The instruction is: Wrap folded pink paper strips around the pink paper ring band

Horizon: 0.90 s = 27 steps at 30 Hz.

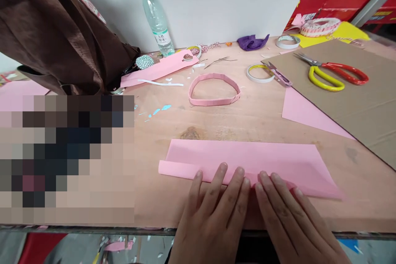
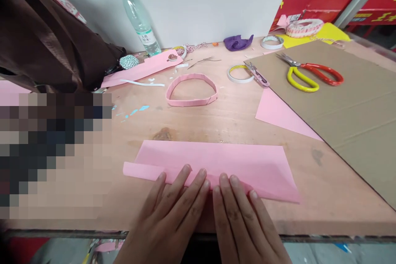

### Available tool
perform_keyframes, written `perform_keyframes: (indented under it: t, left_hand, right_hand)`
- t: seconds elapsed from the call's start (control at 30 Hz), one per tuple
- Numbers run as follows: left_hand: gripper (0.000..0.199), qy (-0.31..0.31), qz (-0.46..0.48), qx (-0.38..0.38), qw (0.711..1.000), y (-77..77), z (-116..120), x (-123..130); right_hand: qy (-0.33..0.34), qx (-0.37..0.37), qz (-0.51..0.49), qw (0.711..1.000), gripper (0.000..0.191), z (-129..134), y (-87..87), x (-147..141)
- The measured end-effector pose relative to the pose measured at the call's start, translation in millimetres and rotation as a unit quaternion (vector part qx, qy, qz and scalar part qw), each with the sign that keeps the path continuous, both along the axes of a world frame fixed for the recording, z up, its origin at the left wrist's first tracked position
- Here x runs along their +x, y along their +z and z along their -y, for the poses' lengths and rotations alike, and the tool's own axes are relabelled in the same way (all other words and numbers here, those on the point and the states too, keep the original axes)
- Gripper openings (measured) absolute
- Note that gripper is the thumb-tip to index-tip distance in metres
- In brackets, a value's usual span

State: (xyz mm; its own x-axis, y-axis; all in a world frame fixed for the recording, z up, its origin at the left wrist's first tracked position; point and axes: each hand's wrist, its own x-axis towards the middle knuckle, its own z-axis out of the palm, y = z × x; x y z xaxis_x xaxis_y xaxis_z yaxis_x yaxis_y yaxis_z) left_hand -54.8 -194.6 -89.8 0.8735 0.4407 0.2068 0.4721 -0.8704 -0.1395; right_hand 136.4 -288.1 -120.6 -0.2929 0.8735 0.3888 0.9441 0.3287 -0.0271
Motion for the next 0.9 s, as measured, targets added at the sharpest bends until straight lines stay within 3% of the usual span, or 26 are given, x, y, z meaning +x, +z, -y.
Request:
perform_keyframes:
  t: [0.13, 0.23, 0.37, 0.6, 0.77, 0.9]
  left_hand:
    - [0.048, -0.006, -0.002, 0.002, 1.000, -0.3, -0.3, 0.2]
    - [0.050, -0.002, -0.001, 0.002, 1.000, -0.9, -0.4, 1.0]
    - [0.058, 0.000, 0.009, -0.007, 1.000, -1.5, -0.3, 2.1]
    - [0.083, -0.008, -0.008, -0.053, 0.999, -0.7, -2.7, 1.6]
    - [0.083, -0.007, -0.029, -0.092, 0.995, 0.3, -2.9, 2.7]
    - [0.085, -0.012, -0.044, -0.132, 0.990, -0.8, -1.2, 1.6]
  right_hand:
    - [0.017, 0.016, 0.067, 0.997, 0.056, -7.2, -1.2, 10.4]
    - [0.019, 0.025, 0.132, 0.991, 0.071, -8.6, 3.5, 18.0]
    - [0.033, 0.021, 0.157, 0.987, 0.080, -9.8, 5.8, 20.0]
    - [0.021, 0.040, 0.118, 0.992, 0.069, -19.4, 15.3, 12.3]
    - [0.033, 0.022, 0.113, 0.993, 0.066, -18.9, 18.6, 11.6]
    - [0.041, 0.021, 0.120, 0.992, 0.049, -16.6, 11.3, 8.0]
